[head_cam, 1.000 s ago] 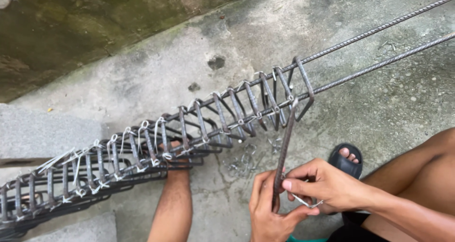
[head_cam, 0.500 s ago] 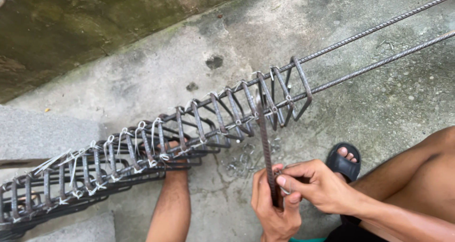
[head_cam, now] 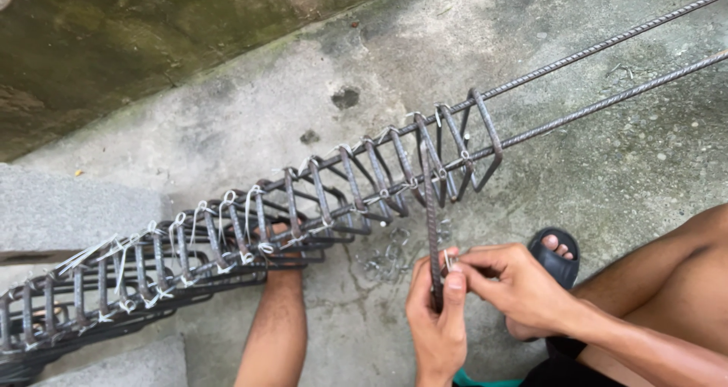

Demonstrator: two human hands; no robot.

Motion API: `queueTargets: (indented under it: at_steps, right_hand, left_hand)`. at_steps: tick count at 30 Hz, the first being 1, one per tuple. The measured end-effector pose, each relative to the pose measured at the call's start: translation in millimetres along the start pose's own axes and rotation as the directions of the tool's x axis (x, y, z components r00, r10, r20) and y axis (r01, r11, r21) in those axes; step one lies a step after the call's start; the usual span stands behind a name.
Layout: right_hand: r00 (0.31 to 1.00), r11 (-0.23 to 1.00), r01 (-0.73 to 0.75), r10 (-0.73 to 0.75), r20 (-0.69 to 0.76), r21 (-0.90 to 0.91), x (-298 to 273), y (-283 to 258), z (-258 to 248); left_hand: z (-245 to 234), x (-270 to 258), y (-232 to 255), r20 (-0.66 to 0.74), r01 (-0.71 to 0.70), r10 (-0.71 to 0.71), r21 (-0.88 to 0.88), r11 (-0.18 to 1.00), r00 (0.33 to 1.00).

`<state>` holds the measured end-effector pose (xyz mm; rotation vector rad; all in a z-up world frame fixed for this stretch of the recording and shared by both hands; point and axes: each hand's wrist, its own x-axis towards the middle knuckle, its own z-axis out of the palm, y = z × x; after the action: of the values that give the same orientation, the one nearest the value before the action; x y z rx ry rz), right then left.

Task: Tying metal stirrups to longitudinal rebar using wire and a manual hook tool

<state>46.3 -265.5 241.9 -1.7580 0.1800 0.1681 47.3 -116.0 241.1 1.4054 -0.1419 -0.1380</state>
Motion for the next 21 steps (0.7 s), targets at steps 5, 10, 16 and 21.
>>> queueTargets:
  at_steps: [5, 10, 16, 21]
  right_hand:
    - [0.994, 0.961, 0.002, -0.031, -0.101, -0.276, 6.2, -1.7, -16.9]
    - [0.982, 0.871, 0.189, -0.155, 0.11, -0.454, 7.7, -0.5, -22.0]
    - [0.952, 0.893, 0.209, -0.093, 0.291, -0.398, 4.2, -10.3, -23.7]
    - [0.973, 0.944, 0.067, 0.009, 0.229, -0.322, -4.2, -9.6, -20.8]
  left_hand:
    - [-24.3, -4.3, -12.9, -0.01, 0.112, -0.111, 0.143, 0.983, 0.994]
    - [-40.1, -10.3, -7.8, 0.172, 0.114, -0.19, 0.376, 0.919, 0.967]
    - [-38.9, -8.2, -9.1, 0.272, 0.079, -0.144, 0.234, 0.969, 0.951]
    - [-31.9, -7.2, -2.6, 0.264, 0.073, -0.119, 0.177, 0.981, 0.957]
